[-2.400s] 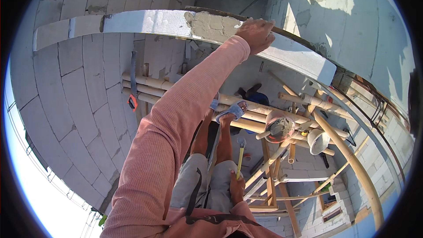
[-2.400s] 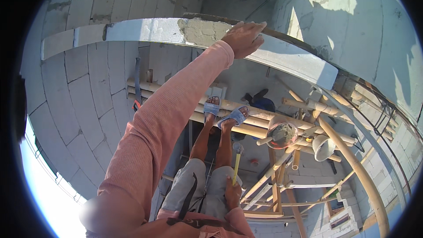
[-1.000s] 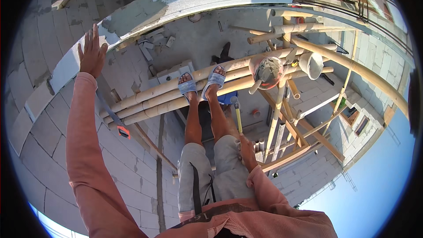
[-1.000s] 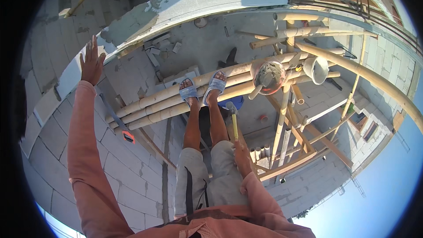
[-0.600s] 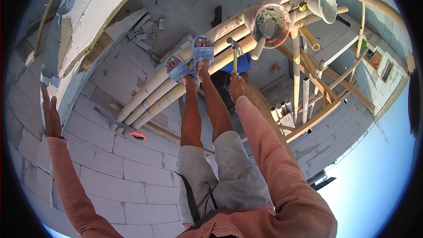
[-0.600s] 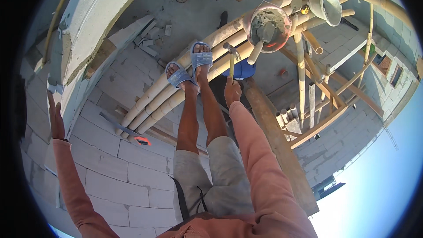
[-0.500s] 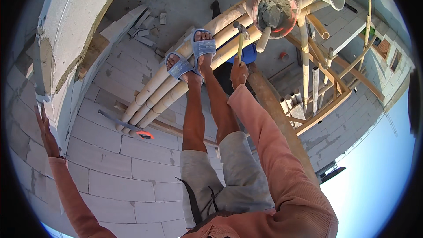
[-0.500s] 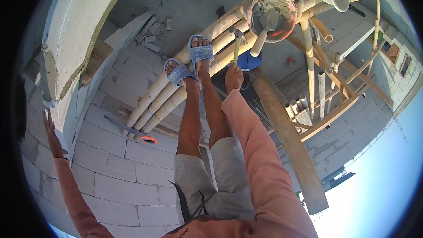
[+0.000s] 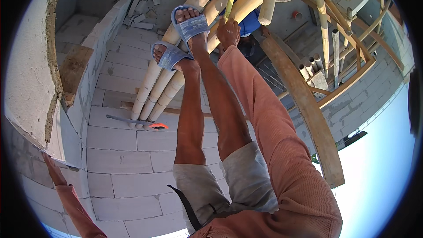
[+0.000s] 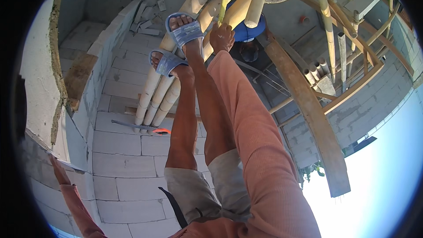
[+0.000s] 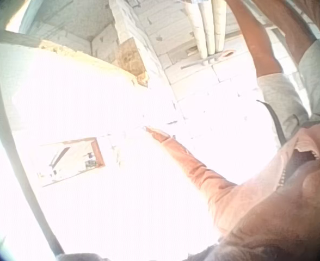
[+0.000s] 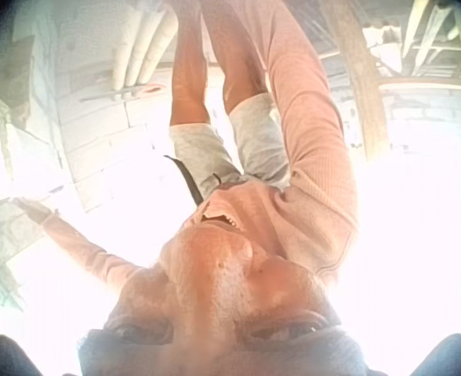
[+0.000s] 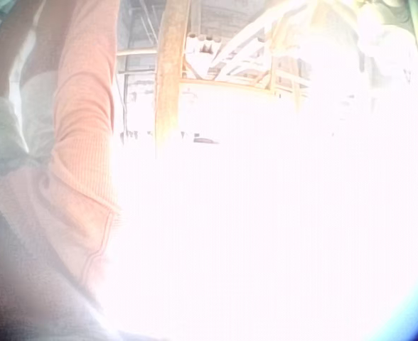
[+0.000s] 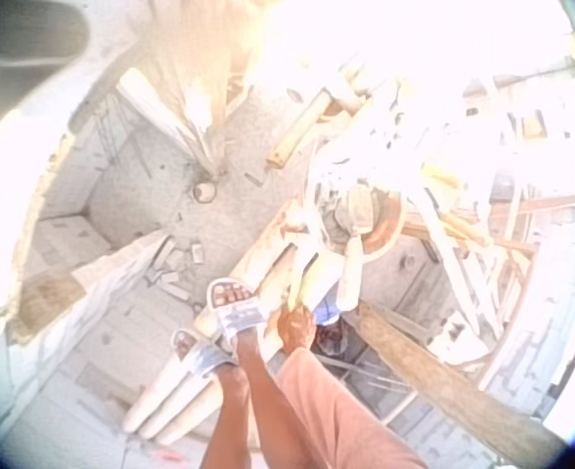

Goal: The person aligns concrete blocks on an arch frame using a hammer, applies mortar using a trowel, places another block onto the mortar, and smooths additional mortar along the structure with the trowel.

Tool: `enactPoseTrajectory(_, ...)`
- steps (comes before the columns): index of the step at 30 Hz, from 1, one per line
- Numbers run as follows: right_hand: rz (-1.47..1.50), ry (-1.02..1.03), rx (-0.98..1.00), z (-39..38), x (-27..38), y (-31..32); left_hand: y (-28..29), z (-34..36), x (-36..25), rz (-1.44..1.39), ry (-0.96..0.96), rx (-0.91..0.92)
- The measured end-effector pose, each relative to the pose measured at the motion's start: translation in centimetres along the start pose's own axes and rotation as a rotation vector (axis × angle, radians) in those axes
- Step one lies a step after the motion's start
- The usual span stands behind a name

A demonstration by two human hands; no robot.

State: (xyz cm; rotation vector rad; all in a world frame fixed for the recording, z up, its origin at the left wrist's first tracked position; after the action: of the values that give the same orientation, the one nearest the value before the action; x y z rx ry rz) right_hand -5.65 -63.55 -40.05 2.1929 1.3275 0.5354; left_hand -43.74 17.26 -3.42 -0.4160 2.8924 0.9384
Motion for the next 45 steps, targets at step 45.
enactPoseTrajectory(45,-1.300,0.903,0.019,-7.8,18.8,31.7,3.3,2.8,6.8,-0.046,0.290,0.170)
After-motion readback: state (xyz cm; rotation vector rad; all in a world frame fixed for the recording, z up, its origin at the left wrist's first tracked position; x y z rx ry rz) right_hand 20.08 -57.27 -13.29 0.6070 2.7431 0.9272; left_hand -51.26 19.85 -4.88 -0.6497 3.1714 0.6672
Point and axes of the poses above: each hand's wrist, its own z-axis towards the middle knuckle, its own y-axis out of the back of the hand, x = y × z, the point moved 10 cm from there along z, towards the middle knuckle, and after that the axes turned 13 degrees about x, right-handed, at the moved point
